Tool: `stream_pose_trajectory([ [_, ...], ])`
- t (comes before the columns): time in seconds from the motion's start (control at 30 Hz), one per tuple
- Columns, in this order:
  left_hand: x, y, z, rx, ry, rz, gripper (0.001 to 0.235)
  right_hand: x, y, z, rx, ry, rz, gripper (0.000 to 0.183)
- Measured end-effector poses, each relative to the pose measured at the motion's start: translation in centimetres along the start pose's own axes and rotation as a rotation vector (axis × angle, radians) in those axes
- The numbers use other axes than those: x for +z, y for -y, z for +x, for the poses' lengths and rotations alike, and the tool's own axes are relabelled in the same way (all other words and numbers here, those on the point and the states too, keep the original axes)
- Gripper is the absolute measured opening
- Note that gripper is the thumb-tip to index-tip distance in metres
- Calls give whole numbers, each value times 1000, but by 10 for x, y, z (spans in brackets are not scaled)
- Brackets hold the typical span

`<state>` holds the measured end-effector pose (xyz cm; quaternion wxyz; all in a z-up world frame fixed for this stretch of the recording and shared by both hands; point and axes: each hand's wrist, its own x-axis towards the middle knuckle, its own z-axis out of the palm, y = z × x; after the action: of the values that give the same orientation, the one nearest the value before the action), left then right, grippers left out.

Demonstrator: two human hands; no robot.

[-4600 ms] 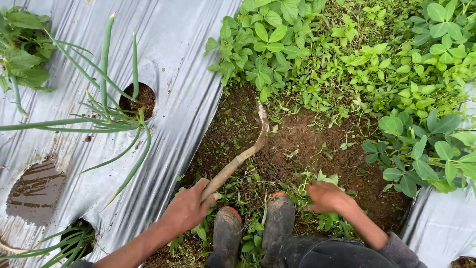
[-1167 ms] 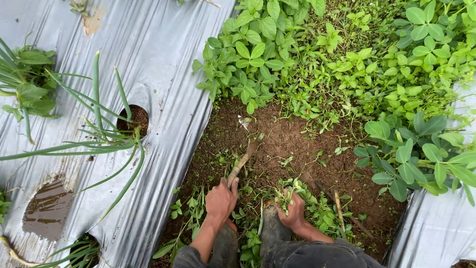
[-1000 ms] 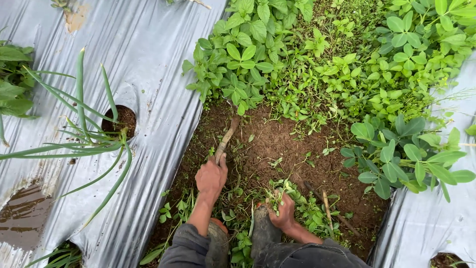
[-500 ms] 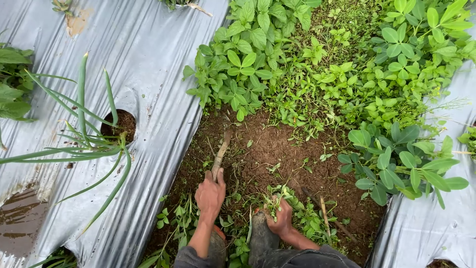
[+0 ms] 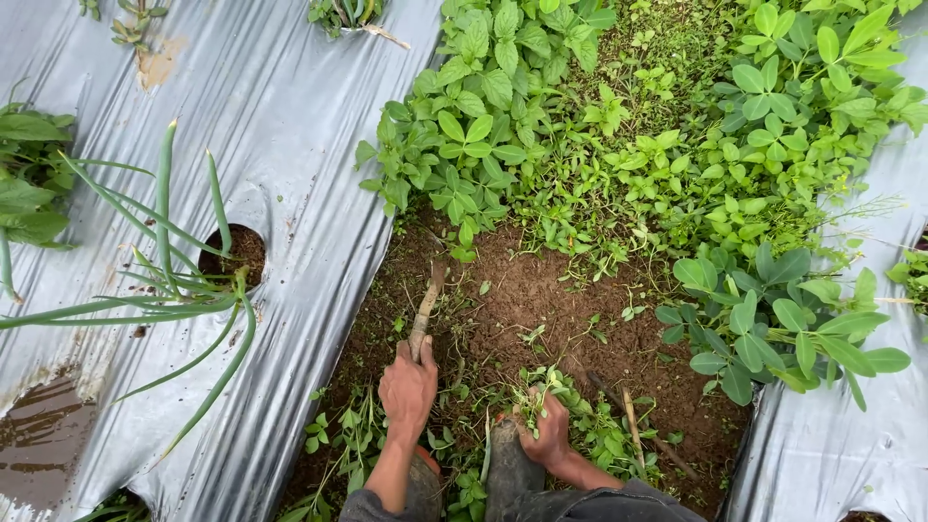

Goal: Using a hand tool and bare hands to remove weeds from a garden bed between rows of crops.

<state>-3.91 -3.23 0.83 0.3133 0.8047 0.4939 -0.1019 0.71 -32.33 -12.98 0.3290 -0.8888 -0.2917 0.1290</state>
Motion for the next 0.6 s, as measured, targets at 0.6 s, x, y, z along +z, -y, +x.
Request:
stream_pose_trajectory([
  [0.6,-25,-46,-6,-230,74,-184,57,4,-5,3,-17,-19,7,47],
])
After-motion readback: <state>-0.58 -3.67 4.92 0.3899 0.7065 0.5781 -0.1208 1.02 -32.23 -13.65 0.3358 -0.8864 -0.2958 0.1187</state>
